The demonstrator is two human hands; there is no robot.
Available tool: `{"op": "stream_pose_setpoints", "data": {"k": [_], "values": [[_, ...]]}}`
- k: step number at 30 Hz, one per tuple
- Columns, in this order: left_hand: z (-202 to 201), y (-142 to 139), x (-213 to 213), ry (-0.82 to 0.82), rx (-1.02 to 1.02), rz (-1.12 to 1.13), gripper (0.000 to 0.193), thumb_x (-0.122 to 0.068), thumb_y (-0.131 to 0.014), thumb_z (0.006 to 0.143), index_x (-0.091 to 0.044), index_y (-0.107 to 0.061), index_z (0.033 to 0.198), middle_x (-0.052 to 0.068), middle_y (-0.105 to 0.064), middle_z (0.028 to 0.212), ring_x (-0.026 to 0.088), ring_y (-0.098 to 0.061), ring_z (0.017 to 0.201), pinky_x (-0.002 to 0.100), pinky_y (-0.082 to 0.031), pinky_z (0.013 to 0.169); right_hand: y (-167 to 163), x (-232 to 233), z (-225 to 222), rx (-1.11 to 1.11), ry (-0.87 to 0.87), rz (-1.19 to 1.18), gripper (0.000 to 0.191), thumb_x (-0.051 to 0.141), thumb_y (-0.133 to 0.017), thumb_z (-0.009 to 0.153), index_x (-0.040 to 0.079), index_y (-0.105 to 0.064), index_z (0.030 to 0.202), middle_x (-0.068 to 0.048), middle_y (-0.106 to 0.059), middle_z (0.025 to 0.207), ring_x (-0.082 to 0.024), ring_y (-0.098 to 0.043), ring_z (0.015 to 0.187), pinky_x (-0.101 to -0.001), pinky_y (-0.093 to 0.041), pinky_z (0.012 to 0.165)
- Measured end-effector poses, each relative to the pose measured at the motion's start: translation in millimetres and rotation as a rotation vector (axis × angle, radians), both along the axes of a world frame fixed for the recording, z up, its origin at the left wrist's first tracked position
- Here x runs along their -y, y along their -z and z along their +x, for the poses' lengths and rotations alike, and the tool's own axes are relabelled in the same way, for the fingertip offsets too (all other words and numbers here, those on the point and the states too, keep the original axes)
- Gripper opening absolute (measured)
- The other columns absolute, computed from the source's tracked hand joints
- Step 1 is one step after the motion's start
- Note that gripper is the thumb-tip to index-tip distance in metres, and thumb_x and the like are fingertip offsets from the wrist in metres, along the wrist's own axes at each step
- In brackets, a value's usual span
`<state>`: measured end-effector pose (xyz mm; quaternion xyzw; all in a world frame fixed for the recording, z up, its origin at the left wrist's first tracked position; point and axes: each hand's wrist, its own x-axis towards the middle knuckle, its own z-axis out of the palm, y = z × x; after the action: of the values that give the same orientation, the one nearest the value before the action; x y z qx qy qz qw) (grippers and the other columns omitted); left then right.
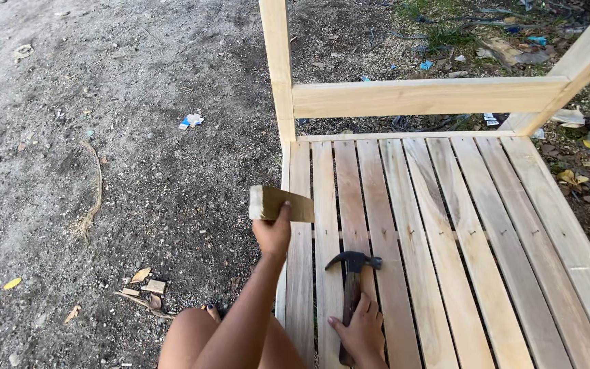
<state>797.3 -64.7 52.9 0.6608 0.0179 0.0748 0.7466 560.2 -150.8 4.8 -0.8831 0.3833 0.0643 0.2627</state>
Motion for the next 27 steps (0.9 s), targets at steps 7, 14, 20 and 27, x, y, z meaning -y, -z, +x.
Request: {"op": "stream_pose_setpoints", "data": {"k": [7, 14, 20, 27], "values": [[0.6, 35.8, 13.8, 0.076, -0.037, 0.246, 0.04, -0.018, -0.08, 0.086, 0.001, -0.064, 0.118, 0.011, -0.076, 0.11, 0.017, -0.072, 0.098, 0.034, -0.059, 0.085, 40.3, 19.0, 3.6, -0.024, 0.053, 0.063, 0.095, 0.034, -0.082, 0.071, 0.006, -0.029, 0.145, -0.022, -0.053, 0.135, -0.042, -0.057, 0.12, -0.0509, -0.048, 0.104], [29.3, -5.7, 14.4, 0.551, 0.143, 0.581, 0.077, -0.014, -0.088, 0.061, -0.006, -0.055, 0.13, 0.013, -0.069, 0.111, 0.03, -0.07, 0.101, 0.039, -0.058, 0.085, 6.6, 68.0, 15.5, 0.08, 0.297, 0.497, 0.035, 0.011, -0.066, 0.079, 0.001, -0.062, 0.112, -0.017, -0.07, 0.075, -0.03, -0.068, 0.06, -0.0477, -0.055, 0.061], [46.6, -32.8, 24.6, 0.579, 0.078, 0.822, 0.079, -0.018, -0.094, 0.052, -0.005, -0.052, 0.118, 0.014, -0.069, 0.11, 0.035, -0.07, 0.1, 0.041, -0.058, 0.086, -112.4, 80.1, 47.2, 0.716, 0.059, 0.78, 0.038, 0.03, -0.069, 0.092, -0.004, -0.064, 0.108, -0.003, -0.056, 0.067, -0.013, -0.054, 0.05, -0.0321, -0.047, 0.046], [38.8, -33.4, 29.8, 0.554, -0.01, 0.769, 0.077, -0.014, -0.095, 0.048, -0.007, -0.055, 0.113, 0.014, -0.071, 0.107, 0.033, -0.071, 0.097, 0.04, -0.058, 0.085, -164.0, 48.6, 77.2, 0.496, -0.009, 0.694, 0.034, 0.034, -0.059, 0.096, 0.006, -0.059, 0.115, -0.003, -0.055, 0.065, -0.013, -0.051, 0.05, -0.0307, -0.046, 0.046]]}}
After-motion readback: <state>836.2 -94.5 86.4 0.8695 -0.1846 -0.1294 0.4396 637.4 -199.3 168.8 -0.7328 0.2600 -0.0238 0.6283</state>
